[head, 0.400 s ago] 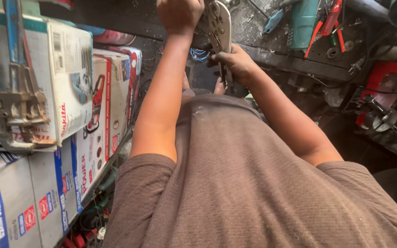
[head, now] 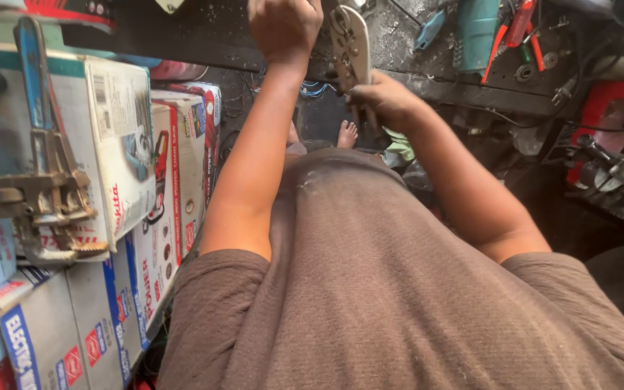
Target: Repairing or assembling an electric power tool component on a cluttered workbench.
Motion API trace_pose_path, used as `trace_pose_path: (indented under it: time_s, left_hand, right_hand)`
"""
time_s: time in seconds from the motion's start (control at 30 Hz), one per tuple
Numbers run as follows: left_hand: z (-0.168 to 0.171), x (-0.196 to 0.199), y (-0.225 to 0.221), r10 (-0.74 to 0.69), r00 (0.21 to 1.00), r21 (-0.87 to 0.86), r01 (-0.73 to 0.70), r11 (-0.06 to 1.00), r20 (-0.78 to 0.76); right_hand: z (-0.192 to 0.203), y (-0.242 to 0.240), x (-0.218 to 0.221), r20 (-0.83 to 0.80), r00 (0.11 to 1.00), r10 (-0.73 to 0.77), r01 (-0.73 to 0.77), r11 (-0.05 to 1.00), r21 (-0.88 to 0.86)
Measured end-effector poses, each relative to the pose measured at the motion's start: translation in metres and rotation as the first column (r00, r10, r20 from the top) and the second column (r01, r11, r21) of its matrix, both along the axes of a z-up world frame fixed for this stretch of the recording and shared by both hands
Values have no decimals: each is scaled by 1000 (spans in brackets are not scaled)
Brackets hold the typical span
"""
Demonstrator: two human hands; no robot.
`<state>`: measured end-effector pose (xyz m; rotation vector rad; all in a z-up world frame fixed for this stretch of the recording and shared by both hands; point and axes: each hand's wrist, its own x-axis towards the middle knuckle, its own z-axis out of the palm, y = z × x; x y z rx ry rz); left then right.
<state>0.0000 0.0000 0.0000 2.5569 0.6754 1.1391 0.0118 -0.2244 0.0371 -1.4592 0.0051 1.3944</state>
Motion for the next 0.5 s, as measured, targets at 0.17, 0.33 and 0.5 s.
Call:
trace_pose_path:
  time_s: [0.17, 0.33, 0.5]
  left_hand:
    - [6, 0, 3, -12, 992, -51, 6, 999, -123]
    - [12, 2, 5, -26, 979, -88, 8, 996, -203]
    - [26, -1, 6, -107, 952, -204, 49, 978, -287]
  right_hand:
    - [0, 33, -38, -14, 976, -219, 219, 975, 38]
    - [-35, 37, -53, -108, 907, -407, 421, 883, 207]
    - [-27, 46, -54, -318, 858, -403, 497, 806, 322]
